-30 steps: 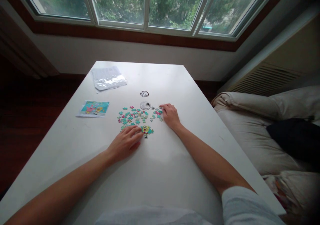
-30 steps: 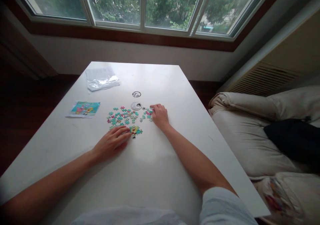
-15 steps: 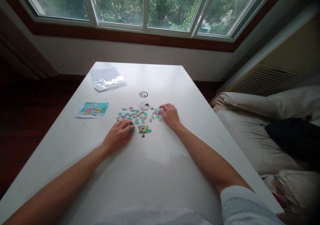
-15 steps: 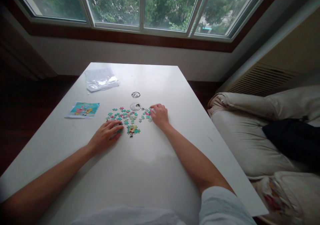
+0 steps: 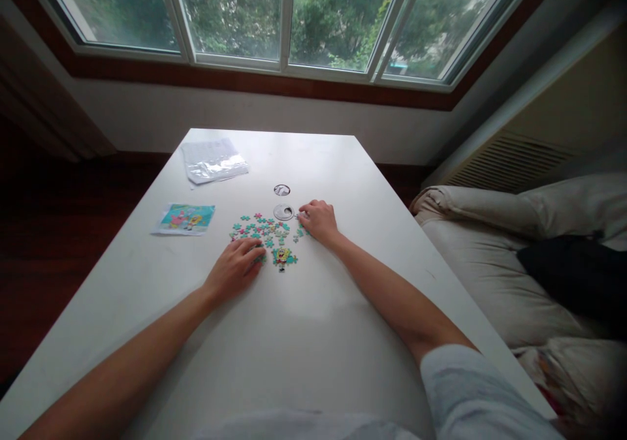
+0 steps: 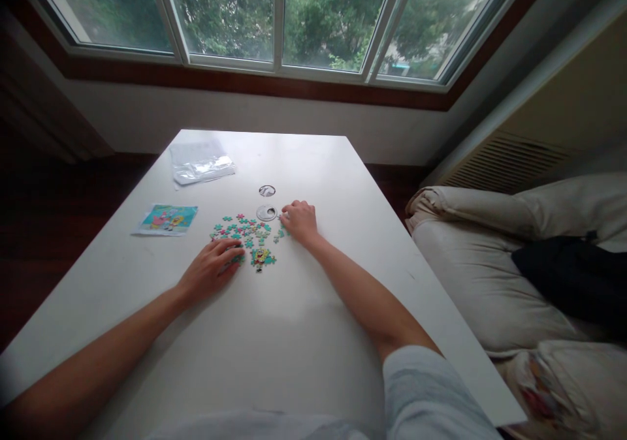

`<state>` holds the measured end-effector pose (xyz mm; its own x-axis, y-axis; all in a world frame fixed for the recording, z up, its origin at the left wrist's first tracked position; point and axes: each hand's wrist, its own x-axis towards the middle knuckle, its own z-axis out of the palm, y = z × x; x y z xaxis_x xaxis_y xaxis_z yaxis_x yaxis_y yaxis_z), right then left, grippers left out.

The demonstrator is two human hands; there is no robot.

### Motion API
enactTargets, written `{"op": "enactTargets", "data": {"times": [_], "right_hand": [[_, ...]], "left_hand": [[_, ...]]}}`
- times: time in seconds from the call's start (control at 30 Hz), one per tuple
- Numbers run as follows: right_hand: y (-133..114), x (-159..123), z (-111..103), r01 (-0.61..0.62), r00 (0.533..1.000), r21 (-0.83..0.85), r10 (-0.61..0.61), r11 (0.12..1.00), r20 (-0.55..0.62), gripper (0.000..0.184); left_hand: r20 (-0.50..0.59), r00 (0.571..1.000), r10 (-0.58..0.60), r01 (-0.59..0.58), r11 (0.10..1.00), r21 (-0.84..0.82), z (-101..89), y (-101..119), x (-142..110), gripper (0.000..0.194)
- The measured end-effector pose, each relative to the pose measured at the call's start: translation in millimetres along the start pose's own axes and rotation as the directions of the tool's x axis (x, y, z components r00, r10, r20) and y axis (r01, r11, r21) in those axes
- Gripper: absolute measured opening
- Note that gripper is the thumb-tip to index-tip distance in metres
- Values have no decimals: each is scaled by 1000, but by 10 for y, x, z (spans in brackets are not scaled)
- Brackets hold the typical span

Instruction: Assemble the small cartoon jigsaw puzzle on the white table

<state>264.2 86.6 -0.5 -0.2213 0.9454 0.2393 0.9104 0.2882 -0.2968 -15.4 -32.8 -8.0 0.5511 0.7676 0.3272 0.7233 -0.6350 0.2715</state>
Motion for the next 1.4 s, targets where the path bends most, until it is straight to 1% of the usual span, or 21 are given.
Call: {"op": "enactTargets", "data": {"times": [0.13,0.23,0.33,0.4,0.5,0.6,0.7,0.77,0.83,0.97,1.13,1.27,1.33,1.4], "right_hand": [[-64,69,30,-7,1000,-44,8,999,26,20],[-90,102,28,-18,998,-46,21,999,54,16],[-102,102,21,-6,999,7,5,1000,42,14],[-114,57,10,17,1000,83,-19,996,16,12],[-148,-96,-42,60,998,269,-64,961,8,10],[-213,-336,-129,88,991,449,-123,889,49,12],[-293,-611,-196,65,978,570,-164,819,126,13],[-338,-779,-213,36,966,610,-184,792,182,12],[-374,-914,-218,14,957,637,-194,771,214,12],[-443,-1066,-208,-12,969,649,-151,761,196,19],[-566,-1126,-120,10,976,652,-149,758,158,11],[-637,-1128,-38,108,981,568,-182,816,73,5],[-657,-1115,-19,171,975,522,-218,836,31,4],[-667,-1098,-14,213,967,491,-253,845,16,5]], "left_hand": [[-8,1000,9,-9,1000,-5,2,5,1,29],[-12,1000,14,-14,1000,-7,5,12,4,29],[-15,1000,24,-24,1000,-7,-5,36,6,29],[-16,998,57,-57,998,-27,-22,66,7,31],[3,990,141,-140,987,-75,-47,118,16,34],[18,981,193,-190,976,-101,-51,152,32,36],[32,980,197,-193,975,-110,-41,160,45,37],[43,981,187,-182,977,-107,-40,161,48,36],[49,983,174,-169,980,-103,-46,163,47,34],[50,985,163,-157,982,-108,-55,177,47,34],[48,986,157,-152,982,-109,-41,183,48,35],[38,987,154,-149,983,-103,-37,169,43,31],[24,990,141,-138,986,-95,-34,161,44,29],[13,992,129,-127,987,-93,-28,155,49,27]]}}
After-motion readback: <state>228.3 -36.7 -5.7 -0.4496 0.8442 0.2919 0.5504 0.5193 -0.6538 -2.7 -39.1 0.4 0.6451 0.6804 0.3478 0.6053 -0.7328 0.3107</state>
